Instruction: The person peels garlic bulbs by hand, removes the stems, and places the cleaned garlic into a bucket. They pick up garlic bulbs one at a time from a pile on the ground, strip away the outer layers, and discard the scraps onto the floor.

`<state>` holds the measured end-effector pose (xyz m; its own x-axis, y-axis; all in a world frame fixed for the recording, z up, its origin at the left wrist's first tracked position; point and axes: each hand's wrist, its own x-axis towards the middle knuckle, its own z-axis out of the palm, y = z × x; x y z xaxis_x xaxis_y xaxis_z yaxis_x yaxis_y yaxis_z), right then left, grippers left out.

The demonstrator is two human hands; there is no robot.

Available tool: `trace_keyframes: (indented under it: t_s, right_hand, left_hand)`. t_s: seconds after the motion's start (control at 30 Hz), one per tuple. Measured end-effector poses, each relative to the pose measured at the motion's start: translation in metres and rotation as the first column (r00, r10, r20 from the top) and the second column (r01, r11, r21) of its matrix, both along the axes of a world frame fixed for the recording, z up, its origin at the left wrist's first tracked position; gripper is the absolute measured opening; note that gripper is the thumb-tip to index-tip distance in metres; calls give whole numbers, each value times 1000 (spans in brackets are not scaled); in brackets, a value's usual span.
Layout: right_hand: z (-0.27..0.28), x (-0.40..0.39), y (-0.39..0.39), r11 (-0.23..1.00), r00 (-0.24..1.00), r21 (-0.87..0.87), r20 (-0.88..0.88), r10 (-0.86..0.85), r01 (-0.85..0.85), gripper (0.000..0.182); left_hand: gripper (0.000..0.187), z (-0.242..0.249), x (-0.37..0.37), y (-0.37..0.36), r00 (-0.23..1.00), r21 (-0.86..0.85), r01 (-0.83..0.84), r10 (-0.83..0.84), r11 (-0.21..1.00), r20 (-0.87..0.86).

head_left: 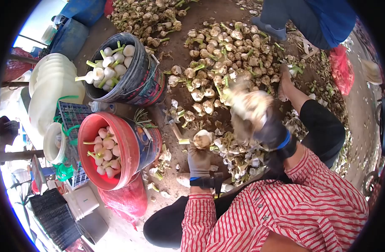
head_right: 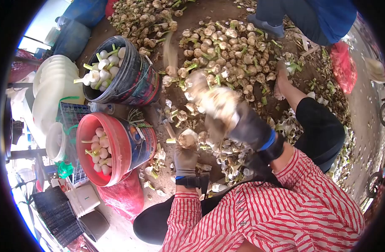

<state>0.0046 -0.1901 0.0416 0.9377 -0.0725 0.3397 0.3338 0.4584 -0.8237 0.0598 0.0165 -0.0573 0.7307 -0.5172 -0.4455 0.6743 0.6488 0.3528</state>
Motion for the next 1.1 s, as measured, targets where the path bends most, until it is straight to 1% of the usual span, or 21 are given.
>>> trace_keyframes:
  t_s: [0.03,0.1,0.13,0.17,0.2,0.3,0.37,0.4,0.43,0.47,0.53,0.57,0.6,0.63,0.67,0.77,0.9,0.97,1.0,1.07,1.1]
  right_hand:
    - [5,5,-15,839,961,470,103,258,-275,47]
    - [-5,-1,-34,911,952,408,-249,177,-63,34]
    - [-31,-9,-44,991,884,54,-446,137,-126,26]
    - [-111,-14,-69,744,850,-441,-411,330,-502,35]
    - [-105,-14,-65,741,851,-446,-410,329,-502,35]
    - [-57,-28,-8,908,790,-280,-607,85,-313,44]
    - [-59,-24,10,947,737,-221,-675,22,-231,47]
    - [-73,-16,14,981,767,-106,-639,58,-163,48]
    - [-81,-10,17,995,798,10,-596,85,-99,49]
    - [-71,-4,19,932,845,-343,-527,-88,-118,47]
    - [-77,0,22,933,797,-315,-601,-54,-174,44]
    - [-83,3,24,932,741,-280,-671,-19,-229,42]
    - [-88,5,33,985,698,90,-696,168,-147,38]
    - [-90,1,34,985,696,91,-698,170,-149,38]
    - [-81,-2,35,985,731,75,-662,165,-155,37]
    - [-60,-8,36,986,790,98,-591,166,-134,38]
    - [-68,-7,32,999,827,-46,-563,-18,-9,33]
    - [-72,-7,26,767,942,-639,-224,-251,52,25]
    - [-71,-7,26,766,942,-641,-223,-252,54,25]
    - [-65,-7,28,456,928,-861,46,-371,225,17]
    - [-62,-8,33,459,929,-859,47,-366,224,17]
  left_hand:
    - [23,-2,1,0,1000,-5,3,-3,1000,2]
    - [25,-3,3,1,992,81,-52,61,995,-111]
    - [28,3,2,0,996,-28,-22,19,999,-85]
    - [28,7,2,-2,997,-32,-21,18,999,-81]
    - [29,10,2,-5,993,-29,-7,3,1000,-121]
    - [34,-2,-2,-8,988,-42,23,-29,999,-151]
    - [38,11,-8,-18,998,267,33,-45,963,39]
    - [34,26,-10,-16,973,541,62,-171,839,154]
    - [34,32,-10,-19,972,540,61,-173,840,160]
    - [31,36,-10,-23,944,629,-22,-191,777,268]
    - [21,54,-13,-34,831,666,-220,-221,713,510]
    - [21,48,-14,-35,833,665,-219,-219,714,509]
    - [22,39,-15,-34,779,687,-282,-258,670,572]
    - [22,34,-15,-33,720,700,-346,-302,625,625]
    - [21,46,-16,-32,832,683,-195,-250,704,495]
    - [21,42,-8,-26,908,656,-193,-120,729,401]
    - [22,36,-8,-27,921,624,-180,-92,760,378]
    - [22,37,-9,-27,921,654,-155,-131,740,367]
    - [22,39,-9,-28,919,683,-133,-168,718,356]
    - [26,42,-10,-28,944,651,-92,-143,754,299]
    - [30,43,-10,-27,963,617,-53,-122,785,239]
